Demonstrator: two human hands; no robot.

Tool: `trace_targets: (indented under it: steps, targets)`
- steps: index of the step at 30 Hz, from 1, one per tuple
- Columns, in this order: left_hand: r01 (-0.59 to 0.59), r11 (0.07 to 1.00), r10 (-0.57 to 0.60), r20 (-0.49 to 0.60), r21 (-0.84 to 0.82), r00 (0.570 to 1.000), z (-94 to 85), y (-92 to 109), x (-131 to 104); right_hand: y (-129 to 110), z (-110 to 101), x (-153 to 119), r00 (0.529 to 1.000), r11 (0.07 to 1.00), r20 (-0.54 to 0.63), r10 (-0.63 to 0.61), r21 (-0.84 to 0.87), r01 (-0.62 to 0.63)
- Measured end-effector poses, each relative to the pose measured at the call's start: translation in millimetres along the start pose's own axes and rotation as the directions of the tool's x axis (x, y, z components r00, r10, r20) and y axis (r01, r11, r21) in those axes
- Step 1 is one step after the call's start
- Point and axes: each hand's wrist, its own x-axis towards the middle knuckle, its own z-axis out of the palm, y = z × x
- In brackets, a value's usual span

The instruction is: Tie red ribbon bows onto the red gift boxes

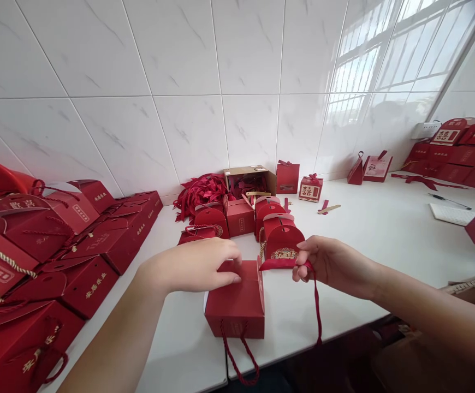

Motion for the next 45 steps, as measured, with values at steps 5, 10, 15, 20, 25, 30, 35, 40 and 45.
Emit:
trace_targets:
  steps: [5, 10, 15, 20, 25, 30, 35, 40, 45]
  targets:
    - [-0.007, 1.0, 0.007, -0.012, -0.023, 1.0, 0.7, -0.9, -0.2, 2.4, -0.3, 1.3, 0.999, 0.995, -0.021, -0.038, -0.095, 0.036]
    - [0.006, 1.0, -0.006, -0.006, -0.025, 1.0, 1.6, -2.5, -0.6, 4.4, 0.5, 1.3, 0.992, 0.947, -0.023, -0.127, -0.3, 0.114]
    - [0.002, 1.0, -0.002, 0.0, -0.004, 1.0, 2.1, -2.5, 0.2, 3.3, 4.8, -2.2, 0.983, 0.897, 0.05, -0.178, -0.401, 0.183]
    - [-0.065, 0.996, 0.062, -0.041, -0.062, 0.997, 1.5, 4.7, 1.7, 2.6, 13.3, -5.9, 0.964, 0.811, 0.113, -0.24, -0.522, 0.263]
    - [-0.204, 0.975, 0.198, -0.069, -0.09, 0.978, 1.9, 13.3, 2.6, 7.5, 19.1, -7.0, 0.95, 0.74, 0.201, -0.239, -0.595, 0.312]
    - [-0.116, 0.988, 0.07, -0.372, -0.104, 0.926, 0.1, 19.6, 1.6, 12.6, 18.9, -5.9, 0.919, 0.606, 0.223, -0.324, -0.697, 0.383]
    - [-0.286, 0.821, -0.03, -0.538, -0.494, 0.842, -1.2, 33.4, -7.8, 14.1, 21.0, -5.9, 0.88, 0.618, 0.157, -0.449, -0.656, 0.433]
    - [-0.342, 0.559, 0.066, -0.37, -0.756, 0.927, 6.1, 53.0, -16.9, 9.1, 31.0, -12.7, 0.823, 0.698, 0.285, -0.491, -0.436, 0.567]
    - [-0.357, 0.668, -0.023, -0.498, -0.653, 0.867, 6.7, 46.9, -22.1, 2.1, 37.6, -20.0, 0.838, 0.778, 0.256, -0.482, -0.315, 0.544]
